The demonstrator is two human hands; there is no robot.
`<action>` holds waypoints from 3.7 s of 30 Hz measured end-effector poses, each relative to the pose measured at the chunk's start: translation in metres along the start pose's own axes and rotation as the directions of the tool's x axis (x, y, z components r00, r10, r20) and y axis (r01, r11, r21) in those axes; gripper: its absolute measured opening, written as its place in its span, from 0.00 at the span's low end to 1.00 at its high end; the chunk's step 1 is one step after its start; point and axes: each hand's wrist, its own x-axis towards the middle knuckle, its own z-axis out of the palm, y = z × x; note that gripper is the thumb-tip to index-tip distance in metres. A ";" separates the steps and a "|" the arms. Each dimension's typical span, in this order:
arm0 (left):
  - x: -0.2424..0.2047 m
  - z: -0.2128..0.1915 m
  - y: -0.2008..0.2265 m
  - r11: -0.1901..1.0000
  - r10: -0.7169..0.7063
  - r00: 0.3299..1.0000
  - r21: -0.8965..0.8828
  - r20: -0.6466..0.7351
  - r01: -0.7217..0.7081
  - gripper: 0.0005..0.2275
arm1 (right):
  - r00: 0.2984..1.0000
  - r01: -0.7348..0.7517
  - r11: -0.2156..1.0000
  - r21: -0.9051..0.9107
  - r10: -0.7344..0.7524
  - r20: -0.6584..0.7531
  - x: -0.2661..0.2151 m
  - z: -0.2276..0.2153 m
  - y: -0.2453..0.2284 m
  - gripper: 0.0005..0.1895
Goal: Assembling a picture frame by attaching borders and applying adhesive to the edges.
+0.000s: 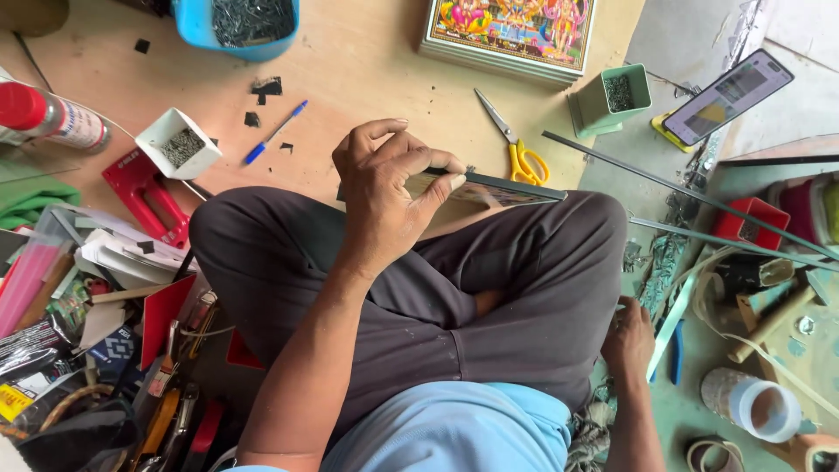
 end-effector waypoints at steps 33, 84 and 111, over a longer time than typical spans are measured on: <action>-0.006 0.000 -0.006 0.996 0.070 0.996 -0.053 -0.049 -0.073 0.05 | 0.608 0.744 0.661 -0.097 -0.730 -0.311 0.004 -0.200 -0.273 0.17; 0.009 -0.002 -0.011 0.972 0.155 0.976 0.152 0.152 -0.178 0.12 | 0.897 0.193 0.967 0.163 -0.107 -0.430 0.012 -0.133 -0.117 0.11; -0.010 0.039 -0.129 0.510 -0.429 0.897 -0.849 -0.111 0.138 0.13 | 0.789 0.610 0.791 -0.038 -0.611 -0.061 0.238 -0.021 -0.201 0.22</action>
